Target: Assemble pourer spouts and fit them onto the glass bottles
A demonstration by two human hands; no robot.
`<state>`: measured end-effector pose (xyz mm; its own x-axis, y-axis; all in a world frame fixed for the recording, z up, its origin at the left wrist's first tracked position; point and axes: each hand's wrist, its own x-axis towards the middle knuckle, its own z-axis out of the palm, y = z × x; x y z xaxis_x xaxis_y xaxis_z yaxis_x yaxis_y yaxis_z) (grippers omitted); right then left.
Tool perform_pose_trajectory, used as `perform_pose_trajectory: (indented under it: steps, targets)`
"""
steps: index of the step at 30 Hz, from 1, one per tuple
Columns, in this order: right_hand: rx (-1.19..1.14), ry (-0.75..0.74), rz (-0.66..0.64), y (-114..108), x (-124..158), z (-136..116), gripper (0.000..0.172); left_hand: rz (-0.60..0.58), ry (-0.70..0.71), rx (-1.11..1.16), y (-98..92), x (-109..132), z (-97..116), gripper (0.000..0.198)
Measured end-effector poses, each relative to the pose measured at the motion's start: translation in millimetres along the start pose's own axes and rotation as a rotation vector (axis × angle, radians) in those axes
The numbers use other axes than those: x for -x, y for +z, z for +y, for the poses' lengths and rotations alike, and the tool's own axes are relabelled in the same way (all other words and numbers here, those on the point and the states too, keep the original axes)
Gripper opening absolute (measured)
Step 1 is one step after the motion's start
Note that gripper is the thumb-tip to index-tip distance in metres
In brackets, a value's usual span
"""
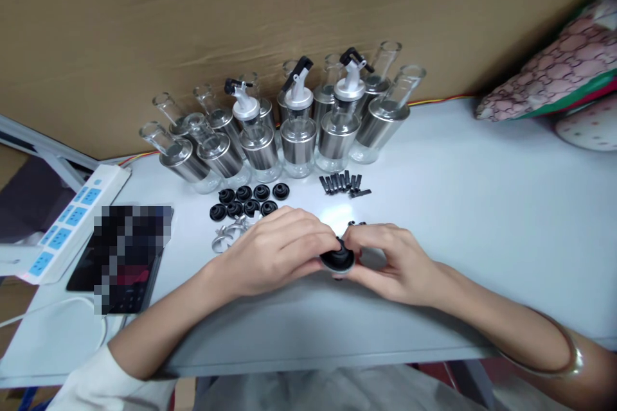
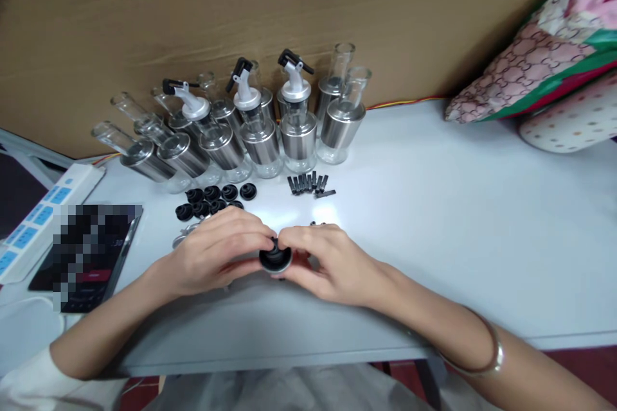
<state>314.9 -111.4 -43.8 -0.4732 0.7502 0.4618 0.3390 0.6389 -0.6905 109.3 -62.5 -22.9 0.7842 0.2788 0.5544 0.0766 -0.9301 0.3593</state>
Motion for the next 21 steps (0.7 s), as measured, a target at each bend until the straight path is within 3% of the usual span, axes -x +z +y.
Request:
perform_pose_trajectory:
  steps: [16, 21]
  targets:
    - [-0.128, -0.015, -0.007, -2.1, 0.3, 0.3, 0.01, 0.079, -0.018, 0.086, 0.3, -3.1, 3.7, 0.017]
    - [-0.137, -0.063, 0.005, -1.0, 1.3, 0.9, 0.013, 0.05, -0.024, 0.11, -1.9, -4.9, 4.0, 0.011]
